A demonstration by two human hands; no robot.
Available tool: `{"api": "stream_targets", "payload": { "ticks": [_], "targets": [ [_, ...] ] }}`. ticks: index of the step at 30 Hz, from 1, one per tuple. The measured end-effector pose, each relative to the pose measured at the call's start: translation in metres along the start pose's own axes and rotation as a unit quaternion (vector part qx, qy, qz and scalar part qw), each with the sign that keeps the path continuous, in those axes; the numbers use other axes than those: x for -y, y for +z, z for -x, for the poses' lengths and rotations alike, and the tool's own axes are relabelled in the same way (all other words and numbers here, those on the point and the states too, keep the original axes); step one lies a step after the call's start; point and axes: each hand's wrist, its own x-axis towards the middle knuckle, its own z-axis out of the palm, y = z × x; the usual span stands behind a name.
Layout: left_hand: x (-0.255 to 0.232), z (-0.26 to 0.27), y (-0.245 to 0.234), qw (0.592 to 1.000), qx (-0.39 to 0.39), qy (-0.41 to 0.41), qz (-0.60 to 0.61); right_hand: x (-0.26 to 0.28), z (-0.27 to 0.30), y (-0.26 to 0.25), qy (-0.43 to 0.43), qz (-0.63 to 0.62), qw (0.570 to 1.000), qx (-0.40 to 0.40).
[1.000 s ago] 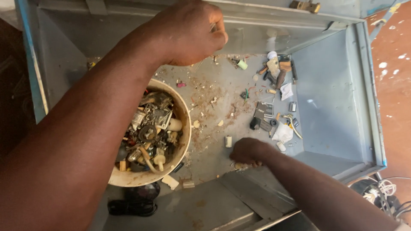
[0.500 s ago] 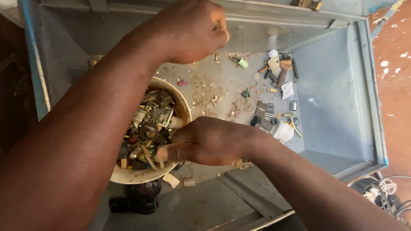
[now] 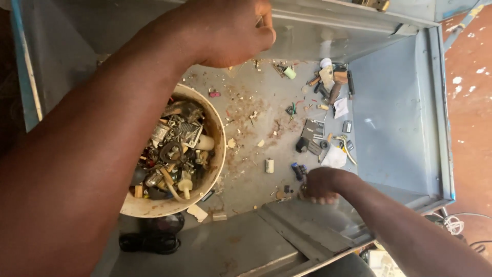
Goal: Sorting through a collection of small electronic parts and hardware in a large bin and transferring them into a bucket.
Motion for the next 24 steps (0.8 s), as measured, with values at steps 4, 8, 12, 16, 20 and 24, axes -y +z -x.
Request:
{"api": "stream_targets", "payload": {
  "ticks": [4,8,12,16,20,24],
  "targets": [
    [0.000,-0.002,0.000,1.000,-0.003,-0.006,0.004,0.018,0.041,-0.015,0.058,0.023,0.993,-0.096],
    [0.001,-0.003,0.000,1.000,-0.006,-0.005,0.001,0.019,0.023,-0.011,0.092,0.091,0.981,-0.146],
    [-0.001,-0.001,0.001,1.000,-0.003,0.030,0.007,-0.002,-0.032,-0.003,0.052,0.049,0.992,-0.103],
    [-0.004,-0.002,-0.001,0.999,0.011,-0.035,-0.006,0.005,-0.030,-0.001,0.062,0.104,0.986,-0.111],
    [-0.007,0.001,-0.002,0.999,0.003,-0.047,-0.016,0.016,-0.022,-0.002,0.079,0.081,0.993,-0.037],
    [-0.004,-0.001,0.000,1.000,-0.004,-0.022,-0.005,0.003,-0.043,0.001,0.051,0.091,0.993,-0.054]
  ]
}}
